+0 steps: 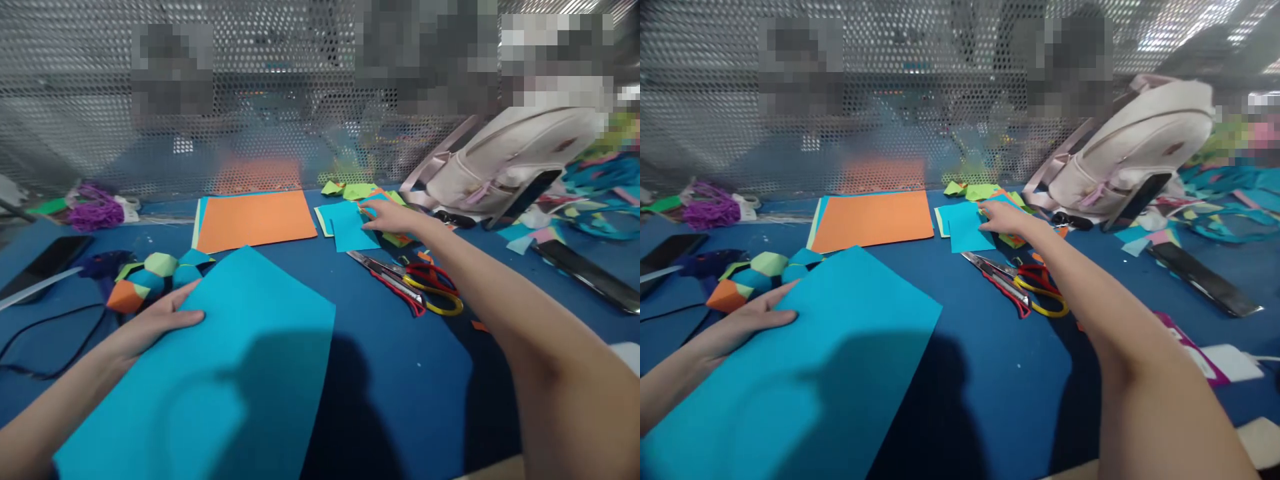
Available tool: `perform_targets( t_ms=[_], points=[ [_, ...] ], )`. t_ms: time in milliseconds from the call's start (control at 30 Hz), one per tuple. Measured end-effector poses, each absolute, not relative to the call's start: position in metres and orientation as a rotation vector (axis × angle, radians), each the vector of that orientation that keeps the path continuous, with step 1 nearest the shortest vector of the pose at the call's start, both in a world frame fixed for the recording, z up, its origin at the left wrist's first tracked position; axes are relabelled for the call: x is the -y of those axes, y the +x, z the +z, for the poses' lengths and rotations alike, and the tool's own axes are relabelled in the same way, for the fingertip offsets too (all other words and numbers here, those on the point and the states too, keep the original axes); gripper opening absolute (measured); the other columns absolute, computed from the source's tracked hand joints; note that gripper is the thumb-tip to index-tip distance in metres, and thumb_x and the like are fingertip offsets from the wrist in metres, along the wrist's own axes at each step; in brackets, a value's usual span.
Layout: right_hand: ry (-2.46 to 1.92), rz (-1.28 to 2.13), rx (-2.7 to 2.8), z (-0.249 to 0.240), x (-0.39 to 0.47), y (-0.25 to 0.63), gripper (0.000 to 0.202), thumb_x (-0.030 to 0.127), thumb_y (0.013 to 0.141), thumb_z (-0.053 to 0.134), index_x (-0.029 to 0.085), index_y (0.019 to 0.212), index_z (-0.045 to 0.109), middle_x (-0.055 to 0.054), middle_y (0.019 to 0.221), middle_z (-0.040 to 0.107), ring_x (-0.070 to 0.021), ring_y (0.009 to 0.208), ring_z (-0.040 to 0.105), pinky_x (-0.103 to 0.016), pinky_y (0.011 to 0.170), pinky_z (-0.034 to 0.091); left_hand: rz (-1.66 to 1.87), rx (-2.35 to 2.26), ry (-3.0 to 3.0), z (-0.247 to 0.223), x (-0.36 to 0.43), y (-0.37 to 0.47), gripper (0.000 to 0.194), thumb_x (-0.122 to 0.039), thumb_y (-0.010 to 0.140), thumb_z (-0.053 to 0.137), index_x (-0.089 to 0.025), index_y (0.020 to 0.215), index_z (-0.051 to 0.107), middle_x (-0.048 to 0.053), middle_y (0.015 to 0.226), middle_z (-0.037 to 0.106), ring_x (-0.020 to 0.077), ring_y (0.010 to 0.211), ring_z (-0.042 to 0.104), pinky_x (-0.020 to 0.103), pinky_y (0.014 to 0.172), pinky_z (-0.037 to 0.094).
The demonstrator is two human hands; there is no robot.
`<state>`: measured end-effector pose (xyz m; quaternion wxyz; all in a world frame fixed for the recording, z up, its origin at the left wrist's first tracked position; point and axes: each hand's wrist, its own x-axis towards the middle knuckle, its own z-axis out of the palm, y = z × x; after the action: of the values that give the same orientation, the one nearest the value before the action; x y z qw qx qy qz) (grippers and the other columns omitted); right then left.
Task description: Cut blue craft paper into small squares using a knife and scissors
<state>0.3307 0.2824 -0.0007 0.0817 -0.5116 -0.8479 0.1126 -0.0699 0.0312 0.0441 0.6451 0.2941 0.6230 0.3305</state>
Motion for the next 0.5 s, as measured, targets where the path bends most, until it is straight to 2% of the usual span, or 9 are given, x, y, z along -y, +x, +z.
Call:
perform_targets(
  t_ms=[133,267,400,500],
  points=[
    [-1.565,0.293,2.626,-0.006,-0.298,0.329,0.055,0.025,0.072,0.070,0.016,0.125,0.061,-0.013,0.113,0.071,-0.0287,0.100,0.067,-0.037,0.085,0.052,0.619,-1.304,0.632,0.030,-0.039,-0.072,0.093,-0.039,0.062,0.086,-0.033,0.142,0.041,0.003,0.112,0.074,0.0270,0.096,0.072,0.037,0.084,0.056],
    [-1.558,0.225,2.681,-0.004,-0.303,0.330,0.041,0.016,0.073,0.062,0.015,0.114,0.067,-0.009,0.095,0.074,-0.0251,0.087,0.068,-0.033,0.076,0.051,0.552,-1.336,0.615,0.019,-0.045,-0.080,0.092,-0.035,0.065,0.085,-0.033,0.144,0.038,0.007,0.115,0.071,0.0292,0.094,0.072,0.042,0.083,0.057],
    [-1.537,0.128,2.659,0.005,-0.312,0.322,0.035,0.015,0.077,0.056,0.016,0.109,0.071,-0.011,0.101,0.074,-0.0280,0.095,0.067,-0.037,0.083,0.049,0.530,-1.370,0.715,0.021,-0.043,-0.083,0.082,-0.032,0.069,0.081,-0.035,0.142,0.042,0.007,0.124,0.066,0.0310,0.106,0.068,0.040,0.082,0.058],
    [-1.531,0.079,2.632,0.008,-0.324,0.310,0.034,0.015,0.078,0.055,0.018,0.107,0.072,-0.010,0.105,0.073,-0.0297,0.100,0.065,-0.040,0.087,0.049,0.529,-1.401,0.809,0.027,-0.041,-0.080,0.079,-0.026,0.067,0.079,-0.034,0.139,0.048,0.006,0.126,0.066,0.0315,0.107,0.067,0.036,0.079,0.059]
  ],
)
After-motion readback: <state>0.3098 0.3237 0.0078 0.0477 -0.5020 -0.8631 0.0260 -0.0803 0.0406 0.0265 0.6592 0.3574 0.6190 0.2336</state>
